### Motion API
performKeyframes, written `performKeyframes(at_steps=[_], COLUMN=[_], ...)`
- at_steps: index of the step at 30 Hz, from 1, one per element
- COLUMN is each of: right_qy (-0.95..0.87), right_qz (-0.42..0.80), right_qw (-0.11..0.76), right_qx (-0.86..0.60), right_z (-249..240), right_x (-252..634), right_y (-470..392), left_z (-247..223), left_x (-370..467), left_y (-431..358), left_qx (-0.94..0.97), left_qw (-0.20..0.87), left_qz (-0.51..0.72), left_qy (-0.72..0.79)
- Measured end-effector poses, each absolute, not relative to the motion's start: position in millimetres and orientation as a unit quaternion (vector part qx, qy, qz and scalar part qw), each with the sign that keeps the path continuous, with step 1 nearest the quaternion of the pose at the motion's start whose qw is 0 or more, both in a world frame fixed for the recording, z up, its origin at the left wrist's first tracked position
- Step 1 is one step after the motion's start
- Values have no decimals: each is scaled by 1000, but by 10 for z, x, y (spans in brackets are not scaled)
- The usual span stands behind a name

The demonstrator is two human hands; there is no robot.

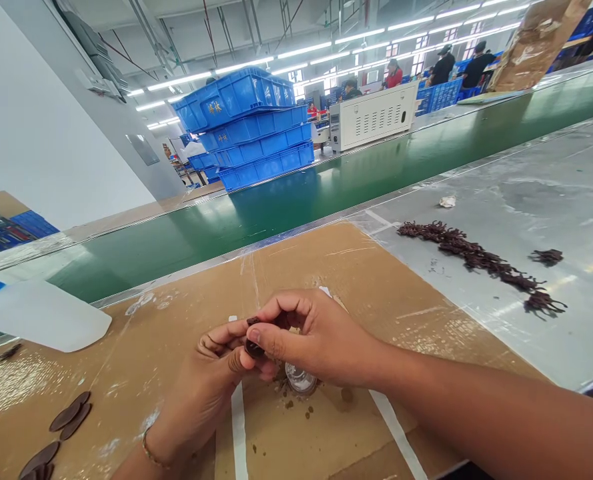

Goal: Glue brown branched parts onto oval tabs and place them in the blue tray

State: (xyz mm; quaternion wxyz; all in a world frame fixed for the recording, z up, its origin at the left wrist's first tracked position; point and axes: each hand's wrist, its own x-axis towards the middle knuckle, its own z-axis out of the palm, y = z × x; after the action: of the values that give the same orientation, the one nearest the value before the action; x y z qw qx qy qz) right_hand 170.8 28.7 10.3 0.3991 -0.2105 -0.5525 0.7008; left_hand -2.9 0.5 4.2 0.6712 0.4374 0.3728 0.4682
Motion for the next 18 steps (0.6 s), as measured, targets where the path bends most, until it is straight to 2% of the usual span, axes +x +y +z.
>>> performKeyframes(at_steps=[18], right_qy=[-562], right_qz=[685], right_qw=[407], right_qx=[-221], right_z=[96], right_x=[1706], right_y=[293], left_z=[31], left_x=[-42], left_y=[10], left_qx=[440], left_qw=[676], left_qz=[465], left_qy=[364])
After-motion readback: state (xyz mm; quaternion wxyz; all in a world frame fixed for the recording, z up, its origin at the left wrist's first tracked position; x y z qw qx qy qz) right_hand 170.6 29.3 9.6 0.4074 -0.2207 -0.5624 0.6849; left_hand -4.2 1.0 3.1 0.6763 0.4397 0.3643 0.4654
